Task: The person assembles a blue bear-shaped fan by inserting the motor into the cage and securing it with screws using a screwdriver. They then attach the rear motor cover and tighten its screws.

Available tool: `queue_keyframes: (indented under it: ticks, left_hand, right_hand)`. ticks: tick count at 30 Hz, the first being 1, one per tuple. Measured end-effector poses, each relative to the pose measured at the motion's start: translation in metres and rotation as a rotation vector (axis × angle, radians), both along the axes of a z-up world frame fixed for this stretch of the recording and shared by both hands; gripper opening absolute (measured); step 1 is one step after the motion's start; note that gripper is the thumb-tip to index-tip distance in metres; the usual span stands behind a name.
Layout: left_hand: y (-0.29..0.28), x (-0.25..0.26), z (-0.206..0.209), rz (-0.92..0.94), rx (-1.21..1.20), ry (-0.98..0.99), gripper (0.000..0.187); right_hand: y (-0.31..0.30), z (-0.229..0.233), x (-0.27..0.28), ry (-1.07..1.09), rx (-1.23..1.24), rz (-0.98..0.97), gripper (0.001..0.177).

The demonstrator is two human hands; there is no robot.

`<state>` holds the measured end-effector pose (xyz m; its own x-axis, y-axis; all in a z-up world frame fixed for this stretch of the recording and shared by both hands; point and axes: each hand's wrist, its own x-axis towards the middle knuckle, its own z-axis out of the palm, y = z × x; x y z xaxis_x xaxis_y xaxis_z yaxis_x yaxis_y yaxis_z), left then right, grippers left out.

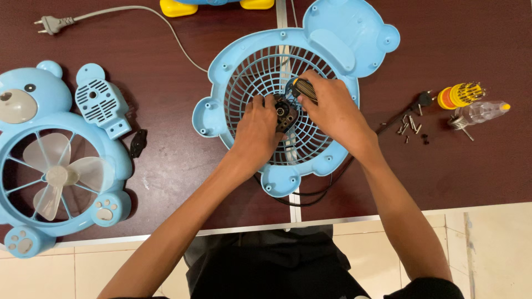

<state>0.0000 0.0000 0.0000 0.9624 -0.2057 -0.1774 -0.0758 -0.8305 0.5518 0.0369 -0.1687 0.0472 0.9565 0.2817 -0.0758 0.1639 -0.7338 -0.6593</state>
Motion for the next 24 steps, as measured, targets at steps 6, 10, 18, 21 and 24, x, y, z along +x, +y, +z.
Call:
queue_keyframes:
  ticks: [6,10,18,21,24]
  left_hand:
    - [0.021,0.006,0.008,-0.028,-0.2,-0.134,0.065]
    - [0.038,0.0,0.03,0.012,-0.188,-0.263,0.049]
    - [0.101,-0.016,0.069,0.177,-0.298,-0.434,0.026]
    - [0.129,-0.032,0.069,0.2,-0.237,-0.522,0.024]
    - [0.155,-0.047,0.067,0.239,-0.242,-0.537,0.024]
  right_hand:
    - [0.006,0.0,-0.005,-0.137,0.068,0.071,0.021]
    - [0.019,0.007,-0.011,-0.11,0.12,0.081,0.023]
    - [0.071,0.039,-0.021,-0.171,0.245,0.239,0.025]
    - [0.099,0.047,-0.024,-0.101,0.258,0.257,0.026]
    - [0.122,0.05,-0.028,-0.108,0.281,0.335,0.025]
